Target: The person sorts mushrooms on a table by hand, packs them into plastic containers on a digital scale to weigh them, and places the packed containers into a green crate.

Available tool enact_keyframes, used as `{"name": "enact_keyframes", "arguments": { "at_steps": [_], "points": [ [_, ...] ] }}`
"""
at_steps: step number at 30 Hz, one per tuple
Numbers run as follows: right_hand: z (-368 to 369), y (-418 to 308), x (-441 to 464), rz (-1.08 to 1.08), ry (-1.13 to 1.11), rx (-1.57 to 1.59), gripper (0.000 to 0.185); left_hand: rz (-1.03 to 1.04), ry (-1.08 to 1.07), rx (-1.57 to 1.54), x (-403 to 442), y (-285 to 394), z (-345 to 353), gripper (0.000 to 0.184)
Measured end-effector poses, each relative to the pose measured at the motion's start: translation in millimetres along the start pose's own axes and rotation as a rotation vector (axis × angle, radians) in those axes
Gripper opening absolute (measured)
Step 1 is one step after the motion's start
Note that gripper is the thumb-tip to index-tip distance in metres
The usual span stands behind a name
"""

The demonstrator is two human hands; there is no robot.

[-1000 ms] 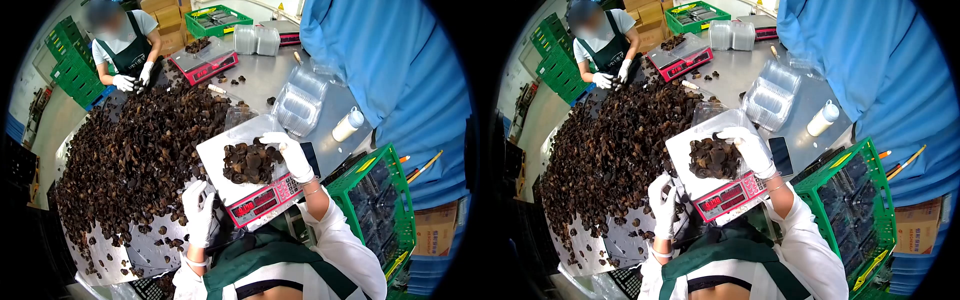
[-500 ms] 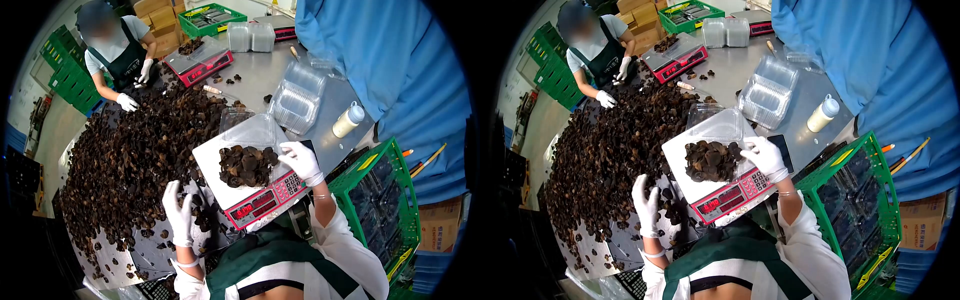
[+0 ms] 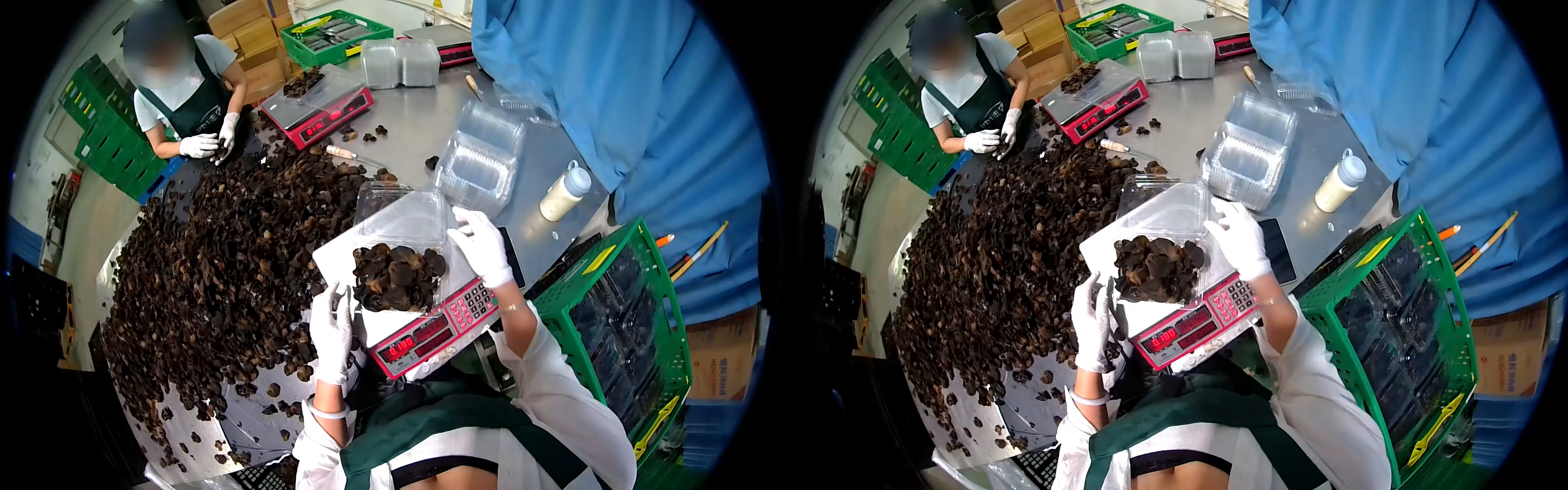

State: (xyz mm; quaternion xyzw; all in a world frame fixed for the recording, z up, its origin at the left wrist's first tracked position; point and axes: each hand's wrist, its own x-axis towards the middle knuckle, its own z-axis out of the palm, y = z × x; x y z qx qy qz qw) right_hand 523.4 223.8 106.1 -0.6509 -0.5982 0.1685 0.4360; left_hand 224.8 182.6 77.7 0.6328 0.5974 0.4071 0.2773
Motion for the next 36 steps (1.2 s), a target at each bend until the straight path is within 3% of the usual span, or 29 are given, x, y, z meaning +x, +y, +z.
{"name": "enact_keyframes", "arguments": {
  "at_steps": [1, 2, 3, 5, 8, 9, 11, 13, 15, 17, 18, 19, 21, 25, 26, 27, 29, 30, 31, 34, 36],
  "points": [
    [9.2, 8.6, 6.2, 0.005, -0.026, -0.080, 0.055, -0.031, 0.002, -0.005, 3.5, -1.8, 1.7, 0.029],
    [16.1, 16.5, 11.8, 0.163, -0.156, 0.064, 0.065, -0.183, -0.106, -0.169, 1.9, -2.1, 0.0, 0.030],
    [21.8, 10.8, 14.3, 0.152, -0.182, 0.274, 0.061, -0.337, -0.213, -0.331, 1.6, 9.0, -4.5, 0.031],
    [25.7, -1.0, 6.5, 0.066, -0.041, 0.510, 0.052, -0.370, -0.258, -0.567, -2.6, 2.8, -3.0, 0.033],
    [-5.7, -31.7, -14.7, -0.098, -0.099, 0.521, 0.042, -0.423, -0.294, -0.687, -7.8, 6.2, -8.0, 0.034],
    [-10.7, -27.0, -24.4, -0.084, -0.215, 0.371, 0.039, -0.444, -0.301, -0.761, -10.0, 5.7, -8.5, 0.035],
    [-17.4, -49.2, -46.9, -0.333, -0.084, -0.076, 0.039, -0.462, -0.308, -0.838, -10.7, 6.7, -8.9, 0.037],
    [-17.3, -41.3, -67.2, -0.095, -0.117, -0.091, 0.037, -0.593, -0.315, -0.796, -8.8, 13.0, -10.4, 0.036],
    [-18.2, -20.7, -78.1, -0.061, -0.159, -0.047, 0.030, -0.555, -0.323, -0.807, -14.5, 15.0, -12.2, 0.026],
    [-20.4, -10.2, -83.8, 0.422, -0.601, 0.276, 0.020, -0.559, -0.391, -0.861, -18.5, 4.3, -8.7, 0.017],
    [-15.6, -4.6, -89.0, 0.465, -0.575, 0.522, 0.014, -0.606, -0.400, -0.886, -18.1, 4.4, -7.2, 0.011],
    [-10.4, 0.8, -90.9, 0.468, -0.568, 0.522, 0.014, -0.604, -0.408, -0.885, -18.9, 3.4, -4.5, 0.011],
    [-2.1, 4.5, -93.8, 0.514, -0.509, 0.809, 0.016, -0.538, -0.334, -0.853, -22.9, -3.7, 1.3, 0.010],
    [-2.8, -4.7, -99.4, 0.425, -0.437, 0.737, 0.007, -0.309, -0.264, -0.844, -32.2, 9.1, 0.7, 0.007],
    [-6.6, -7.8, -101.9, 0.395, -0.442, 0.606, 0.012, -0.269, -0.240, -0.829, -35.0, 11.7, 3.0, 0.007],
    [-14.2, -19.0, -102.0, 0.399, -0.433, 0.607, 0.012, -0.272, -0.196, -0.640, -36.8, 8.9, -1.0, 0.005],
    [-26.3, -38.7, -101.5, 0.253, -0.554, 0.310, 0.033, -0.054, -0.101, -0.206, -34.5, 14.7, -9.1, 0.010],
    [-20.7, -39.3, -102.5, -0.210, -0.246, 0.103, 0.055, 0.181, -0.008, -0.208, -28.5, 23.4, -9.7, 0.015],
    [-30.5, -47.6, -104.7, -0.181, -0.303, 0.202, 0.066, 0.378, 0.062, -0.062, -21.6, 17.0, -10.7, 0.021],
    [-37.5, -43.5, -112.0, -0.248, -0.161, -0.097, 0.053, 0.560, 0.138, -0.079, -11.8, 21.4, -6.9, 0.032],
    [-49.3, -54.1, -114.9, -0.274, -0.076, -0.153, 0.052, 0.510, 0.049, -0.040, -8.7, 34.8, -4.9, 0.024]
  ]
}}
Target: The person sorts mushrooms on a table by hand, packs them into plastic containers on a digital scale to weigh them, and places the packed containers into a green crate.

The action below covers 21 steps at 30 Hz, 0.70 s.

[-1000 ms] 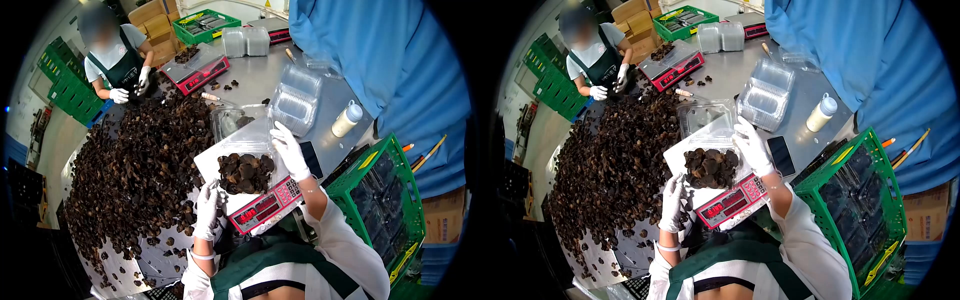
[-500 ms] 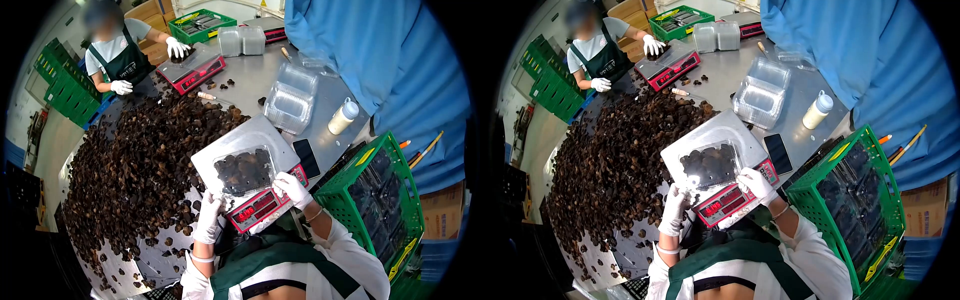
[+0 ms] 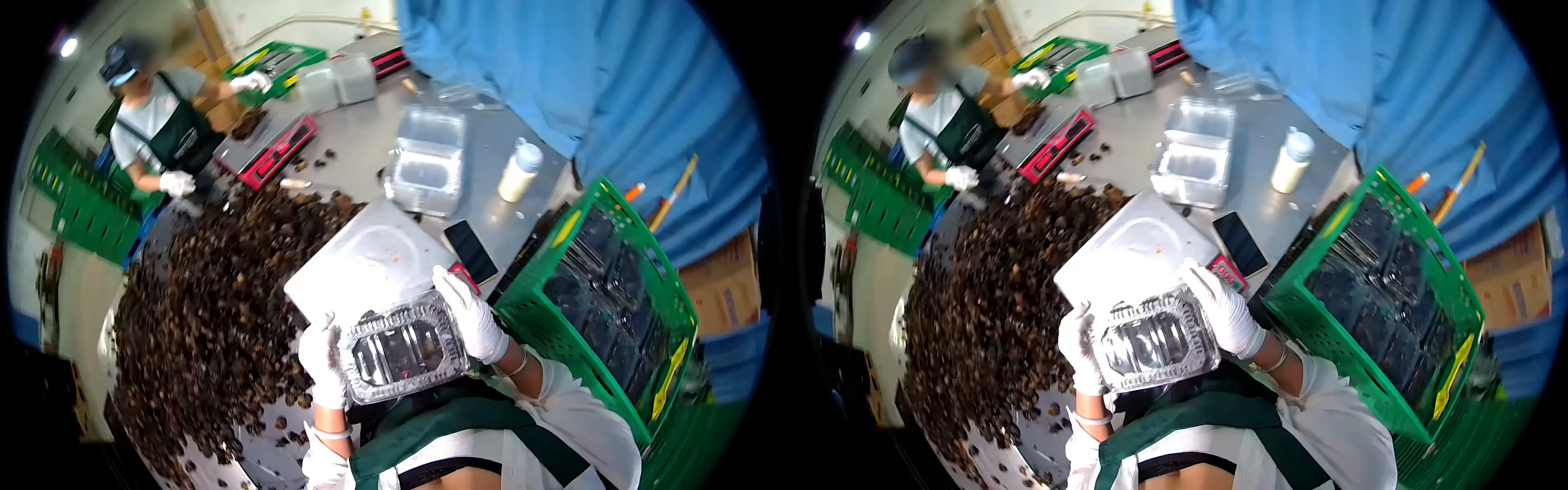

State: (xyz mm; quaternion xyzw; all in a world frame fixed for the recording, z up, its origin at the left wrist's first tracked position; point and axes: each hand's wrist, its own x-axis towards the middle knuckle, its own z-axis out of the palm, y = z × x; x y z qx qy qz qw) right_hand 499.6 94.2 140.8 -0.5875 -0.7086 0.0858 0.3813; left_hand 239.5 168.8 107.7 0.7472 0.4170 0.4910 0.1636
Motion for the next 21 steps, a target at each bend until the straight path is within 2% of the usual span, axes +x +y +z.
{"name": "enact_keyframes", "arguments": {
  "at_steps": [1, 2, 3, 4, 5, 6, 8, 9, 11, 13, 15, 16, 17, 19, 20, 21],
  "points": [
    [-10.9, -5.5, -0.2, -0.023, 0.067, -0.072, 0.050, 0.032, -0.068, 0.045, 9.8, 8.5, 2.2, 0.022],
    [-26.7, -9.5, -0.2, -0.041, -0.011, 0.044, 0.051, -0.111, -0.139, -0.112, 15.7, 14.1, 5.7, 0.026],
    [-32.4, -6.2, -5.3, -0.139, 0.099, 0.072, 0.052, 0.019, -0.199, -0.051, 28.6, 39.3, 10.2, 0.031],
    [-60.9, -14.9, -4.7, -0.094, 0.032, 0.093, 0.051, -0.444, -0.292, -0.390, 36.3, 58.3, 21.0, 0.030],
    [-90.6, -23.7, -6.0, -0.043, -0.033, 0.128, 0.049, -0.168, -0.350, -0.303, 40.2, 60.2, 30.3, 0.031],
    [-111.4, -20.9, -15.3, -0.023, 0.060, 0.170, 0.050, 0.109, -0.368, -0.226, 43.6, 62.8, 39.3, 0.039],
    [-159.0, -16.7, -33.7, -0.025, 0.221, 0.260, 0.047, -0.008, -0.459, -0.291, 45.4, 68.2, 58.4, 0.046],
    [-185.7, -22.6, -44.1, 0.033, 0.263, 0.273, 0.033, -0.097, -0.505, -0.355, 47.9, 80.0, 59.8, 0.047],
    [-207.6, -1.8, -77.3, 0.172, 0.412, 0.233, 0.019, -0.124, -0.582, -0.427, 50.9, 91.9, 68.9, 0.047],
    [-228.2, -4.1, -96.1, 0.384, 0.538, 0.180, 0.014, -0.118, -0.685, -0.462, 53.2, 100.3, 80.2, 0.043],
    [-249.1, 1.8, -112.3, 0.609, 0.693, 0.366, 0.020, -0.137, -0.708, -0.469, 50.4, 114.5, 89.6, 0.043],
    [-255.2, 14.1, -124.3, 0.640, 0.639, 0.235, 0.033, -0.171, -0.753, -0.468, 50.2, 119.6, 91.8, 0.044],
    [-256.2, 32.3, -138.6, 0.658, 0.464, -0.165, 0.046, -0.161, -0.761, -0.464, 50.8, 124.8, 94.7, 0.044],
    [-244.8, 64.9, -162.2, 0.798, 0.138, -0.252, 0.064, -0.143, -0.830, -0.483, 53.2, 137.4, 100.4, 0.046],
    [-230.4, 87.1, -171.6, 0.878, 0.115, 0.035, 0.071, -0.246, -0.845, -0.524, 51.7, 149.7, 106.5, 0.059],
    [-220.3, 92.5, -167.9, 0.945, 0.088, 0.329, 0.079, -0.217, -0.854, -0.568, 50.5, 162.7, 110.4, 0.066]
  ]
}}
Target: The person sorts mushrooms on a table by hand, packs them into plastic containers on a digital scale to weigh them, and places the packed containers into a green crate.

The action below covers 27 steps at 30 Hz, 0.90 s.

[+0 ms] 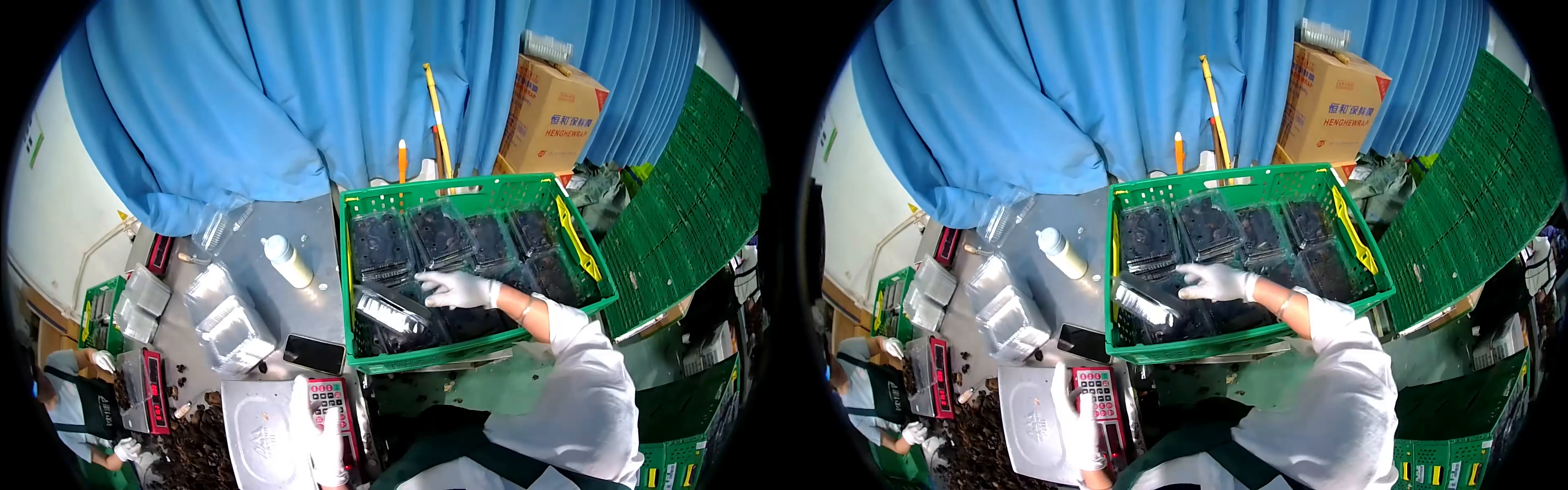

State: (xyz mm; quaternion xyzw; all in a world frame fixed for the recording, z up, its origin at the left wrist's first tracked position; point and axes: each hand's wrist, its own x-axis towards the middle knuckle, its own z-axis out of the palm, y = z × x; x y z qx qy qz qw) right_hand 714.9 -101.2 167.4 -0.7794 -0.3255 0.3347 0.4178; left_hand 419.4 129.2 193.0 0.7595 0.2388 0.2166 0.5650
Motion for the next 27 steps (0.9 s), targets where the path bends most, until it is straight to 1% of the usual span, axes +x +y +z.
{"name": "enact_keyframes", "arguments": {
  "at_steps": [1, 2, 4, 5, 6, 7, 8, 10, 11, 12, 14, 15, 16, 17, 18, 20, 21, 22, 24, 25, 26, 27],
  "points": [
    [3.9, 2.9, 4.3, 0.091, -0.098, 0.060, 0.081, 0.155, -0.061, 0.097, 6.2, -3.7, 7.2, 0.065],
    [9.9, 15.6, 17.1, 0.079, -0.160, 0.176, 0.081, 0.313, -0.125, 0.193, 13.0, -10.1, 15.1, 0.064],
    [13.7, 1.0, 24.0, 0.163, -0.286, 0.330, 0.077, 0.345, -0.279, 0.294, 21.4, -7.3, 28.6, 0.062],
    [21.7, 14.4, 36.4, -0.053, -0.286, 0.091, 0.085, 0.410, -0.265, 0.410, 23.4, -11.6, 36.7, 0.063],
    [29.1, 25.7, 48.9, -0.266, -0.281, -0.153, 0.092, 0.449, -0.253, 0.435, 26.3, -15.6, 43.3, 0.063],
    [28.9, -10.6, 31.9, -0.190, -0.218, -0.271, 0.103, 0.473, -0.251, 0.472, 29.4, -14.8, 47.9, 0.065],
    [37.5, -5.3, 38.0, -0.177, -0.143, -0.293, 0.105, 0.497, -0.249, 0.508, 32.4, -13.5, 51.8, 0.067],
    [32.8, -1.4, 61.3, -0.133, -0.219, 0.074, 0.109, 0.481, -0.236, 0.486, 37.3, -13.3, 58.3, 0.069],
    [34.4, 23.0, 82.4, -0.169, -0.209, 0.130, 0.109, 0.462, -0.220, 0.456, 40.1, -13.3, 61.6, 0.072],
    [29.2, 25.2, 94.0, -0.168, -0.334, 0.269, 0.111, 0.444, -0.242, 0.460, 43.6, -14.1, 64.0, 0.076],
    [35.4, 33.0, 104.9, -0.350, -0.304, 0.295, 0.116, 0.456, -0.256, 0.511, 49.3, -10.3, 71.0, 0.078],
    [40.0, 36.4, 105.3, -0.279, -0.265, 0.314, 0.122, 0.477, -0.266, 0.507, 54.2, -9.2, 76.1, 0.078],
    [39.6, 30.2, 101.8, -0.284, -0.250, 0.313, 0.124, 0.488, -0.247, 0.551, 57.8, -9.6, 80.5, 0.080],
    [40.5, 24.5, 97.0, -0.308, -0.311, 0.455, 0.120, 0.496, -0.229, 0.596, 60.3, -9.5, 83.9, 0.082],
    [38.5, 3.8, 86.4, -0.332, -0.373, 0.594, 0.116, 0.438, -0.203, 0.572, 62.3, -8.5, 87.9, 0.089],
    [35.4, -17.8, 88.7, -0.327, -0.422, 0.288, 0.103, 0.326, -0.172, 0.452, 65.4, -9.2, 94.3, 0.094],
    [31.0, -17.9, 84.5, -0.481, -0.147, -0.087, 0.096, 0.220, -0.178, 0.314, 64.8, -9.2, 94.7, 0.094],
    [26.8, -24.4, 79.9, -0.490, -0.136, -0.126, 0.098, 0.249, -0.175, 0.323, 65.5, -9.0, 93.4, 0.089],
    [25.6, -18.6, 80.6, -0.644, -0.012, -0.033, 0.094, 0.237, -0.268, 0.019, 66.5, -1.3, 89.1, 0.083],
    [20.1, -29.7, 71.3, -0.562, -0.086, 0.184, 0.085, 0.201, -0.282, -0.088, 66.5, 5.8, 87.8, 0.081],
    [14.5, -41.0, 60.9, -0.475, -0.161, 0.400, 0.077, 0.187, -0.359, -0.308, 64.6, 13.2, 89.8, 0.075],
    [6.4, -49.3, 51.4, -0.501, -0.182, 0.555, 0.062, 0.171, -0.371, -0.422, 66.0, 21.4, 91.4, 0.072]
  ]
}}
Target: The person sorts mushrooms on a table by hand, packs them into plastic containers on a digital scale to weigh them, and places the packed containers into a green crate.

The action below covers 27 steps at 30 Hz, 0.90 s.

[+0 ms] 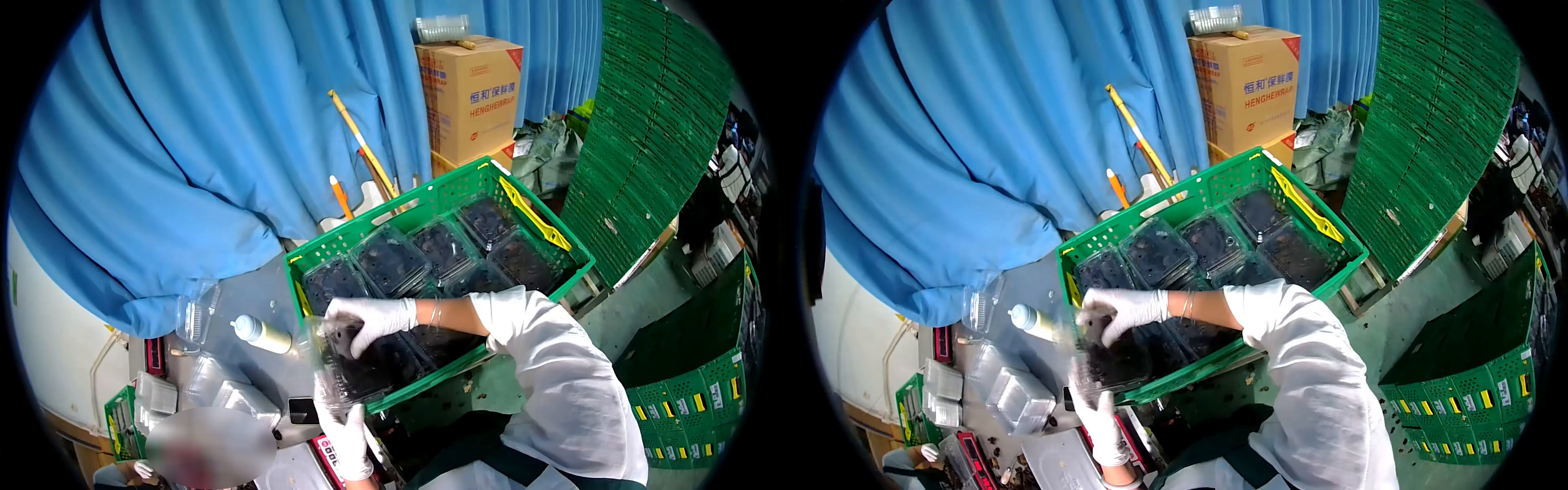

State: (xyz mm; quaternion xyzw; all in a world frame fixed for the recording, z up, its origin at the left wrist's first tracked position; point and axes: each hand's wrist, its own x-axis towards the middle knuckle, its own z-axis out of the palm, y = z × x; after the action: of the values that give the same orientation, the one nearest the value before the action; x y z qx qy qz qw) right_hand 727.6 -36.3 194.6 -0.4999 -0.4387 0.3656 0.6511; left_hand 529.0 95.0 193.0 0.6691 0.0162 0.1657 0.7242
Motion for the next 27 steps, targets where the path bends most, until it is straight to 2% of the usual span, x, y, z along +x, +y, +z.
{"name": "enact_keyframes", "arguments": {
  "at_steps": [1, 3, 5, 6, 7, 9, 10, 11, 12, 13, 14, 15, 16, 17, 18, 20, 21, 23, 24, 25, 26, 27],
  "points": [
    [-3.0, -5.4, -3.6, -0.055, 0.132, -0.032, 0.052, 0.003, 0.000, -0.116, 3.6, 3.6, 2.0, 0.069],
    [-17.2, -15.3, -17.9, -0.113, 0.276, -0.225, 0.045, -0.071, 0.126, 0.009, 5.5, 1.3, 0.3, 0.057],
    [-27.6, -46.3, -43.3, -0.121, 0.497, -0.283, 0.034, -0.039, 0.100, 0.051, 6.7, 14.5, 0.9, 0.054],
    [-37.3, -63.4, -59.1, -0.096, 0.635, -0.435, 0.031, -0.061, 0.156, 0.020, 1.9, 19.6, 0.0, 0.060],
    [-48.9, -78.3, -76.3, -0.069, 0.773, -0.584, 0.028, -0.045, 0.210, 0.057, -3.7, 17.6, -4.9, 0.050],
    [-81.1, -96.7, -109.5, 0.016, 0.967, -0.580, 0.027, -0.121, 0.248, 0.117, -18.0, 14.1, -25.3, 0.046],
    [-108.7, -88.5, -127.4, -0.086, 1.032, -0.679, 0.025, -0.125, 0.276, 0.074, -29.7, 0.2, -41.8, 0.044],
    [-128.1, -90.5, -146.5, -0.057, 1.088, -0.851, 0.026, -0.147, 0.286, 0.058, -42.9, -9.3, -59.3, 0.041],
    [-115.6, -127.6, -153.1, 0.350, 1.057, -1.024, 0.025, -0.158, 0.340, 0.054, -54.4, -1.2, -54.7, 0.040],
    [-125.3, -129.9, -153.0, 0.583, 1.153, -1.134, 0.030, -0.238, 0.350, 0.022, -72.8, -4.0, -71.6, 0.038],
    [-149.6, -101.0, -169.1, 0.300, 1.351, -1.517, 0.036, -0.317, 0.360, -0.012, -92.0, -6.4, -88.0, 0.037],
    [-154.9, -99.8, -161.9, 0.096, 1.321, -1.576, 0.037, -0.274, 0.449, 0.001, -108.7, -4.4, -84.8, 0.031],
    [-143.3, -104.9, -137.9, 0.011, 1.252, -1.399, 0.034, -0.307, 0.486, -0.003, -120.4, 3.9, -82.9, 0.030],
    [-170.5, -86.1, -123.5, -0.130, 1.082, -1.248, 0.026, -0.340, 0.517, -0.013, -135.7, 10.3, -80.2, 0.030],
    [-141.3, -89.1, -81.7, -0.064, 0.945, -1.179, 0.020, -0.350, 0.526, -0.030, -154.5, -4.2, -84.1, 0.029],
    [-67.7, -78.8, 6.0, -0.142, 0.572, -1.245, 0.015, -0.398, 0.540, -0.106, -183.2, -15.3, -83.6, 0.030],
    [-26.3, -74.0, 43.5, -0.192, 0.389, -1.321, 0.014, -0.439, 0.575, -0.240, -191.9, -17.9, -78.8, 0.031],
    [27.8, -39.4, 112.6, -0.337, 0.069, -1.267, 0.012, -0.472, 0.647, -0.367, -209.5, -16.1, -66.1, 0.031],
    [48.3, -15.8, 145.7, -0.413, -0.041, -1.282, 0.012, -0.369, 0.586, -0.162, -218.4, -20.0, -68.0, 0.030],
    [74.7, 13.2, 178.4, -0.493, -0.160, -1.282, 0.012, -0.443, 0.599, -0.119, -231.3, -19.3, -65.0, 0.031],
    [92.2, 44.8, 209.1, -0.630, -0.278, -1.272, 0.014, -0.430, 0.629, -0.056, -242.2, -17.9, -60.7, 0.032],
    [116.2, 72.9, 234.9, -0.504, -0.312, -1.244, 0.016, -0.423, 0.661, 0.006, -253.9, -19.1, -56.8, 0.032]
  ]
}}
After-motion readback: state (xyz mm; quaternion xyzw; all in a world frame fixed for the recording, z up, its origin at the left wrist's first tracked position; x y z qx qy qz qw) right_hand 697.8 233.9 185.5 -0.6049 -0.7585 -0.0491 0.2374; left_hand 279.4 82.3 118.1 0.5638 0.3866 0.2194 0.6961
